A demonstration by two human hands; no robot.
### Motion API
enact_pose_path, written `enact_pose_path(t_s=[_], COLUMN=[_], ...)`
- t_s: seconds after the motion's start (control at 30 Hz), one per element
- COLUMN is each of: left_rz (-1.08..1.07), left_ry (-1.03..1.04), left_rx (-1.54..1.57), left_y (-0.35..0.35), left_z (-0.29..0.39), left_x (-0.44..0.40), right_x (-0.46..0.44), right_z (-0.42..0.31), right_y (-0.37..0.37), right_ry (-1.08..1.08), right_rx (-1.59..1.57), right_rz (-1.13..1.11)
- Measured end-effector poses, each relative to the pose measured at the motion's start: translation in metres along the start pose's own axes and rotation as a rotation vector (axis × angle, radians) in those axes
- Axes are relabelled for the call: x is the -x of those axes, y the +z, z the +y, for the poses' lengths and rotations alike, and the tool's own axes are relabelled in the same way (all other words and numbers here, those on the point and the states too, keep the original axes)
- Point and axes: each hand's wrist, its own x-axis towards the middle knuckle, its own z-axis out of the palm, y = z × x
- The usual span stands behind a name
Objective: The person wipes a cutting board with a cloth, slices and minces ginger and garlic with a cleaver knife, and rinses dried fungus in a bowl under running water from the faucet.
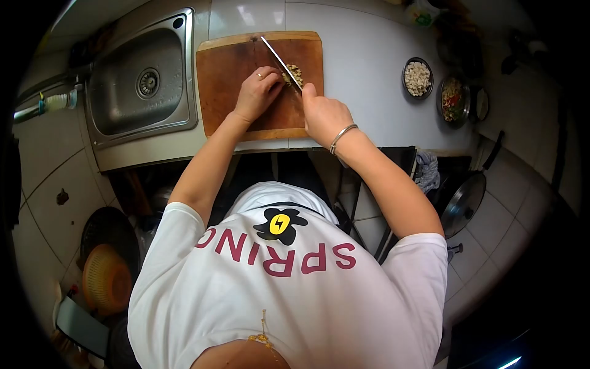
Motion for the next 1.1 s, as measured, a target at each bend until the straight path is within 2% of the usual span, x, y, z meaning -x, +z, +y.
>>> enact_pose_path(t_s=[0.17,0.37,0.57,0.7,0.8,0.93,1.0,1.1], left_rz=[-0.019,-0.026,0.025,-0.019,-0.035,-0.02,-0.022,-0.009], left_ry=[-0.001,0.006,0.059,0.039,0.037,0.037,0.036,0.046], left_rx=[0.002,-0.062,-0.046,-0.068,-0.066,-0.061,-0.058,-0.071], left_y=[0.0,0.002,0.002,0.004,0.004,0.001,-0.002,-0.001], left_z=[0.001,0.001,-0.001,-0.002,-0.002,-0.002,-0.002,-0.001], left_x=[0.002,0.002,0.003,0.005,0.006,0.005,0.006,0.004], right_x=[0.0,-0.001,0.002,0.0,0.002,0.004,0.006,0.004], right_z=[0.012,0.006,0.012,0.017,0.009,0.01,0.008,0.009], right_y=[0.051,0.007,0.05,0.029,0.009,0.047,0.046,0.021], right_ry=[0.025,-0.054,0.035,-0.06,-0.038,-0.001,-0.008,-0.037], right_rx=[-0.003,0.019,-0.009,0.003,-0.05,-0.058,-0.064,-0.041], right_rz=[0.053,0.04,0.019,0.067,0.031,0.094,0.128,0.061])
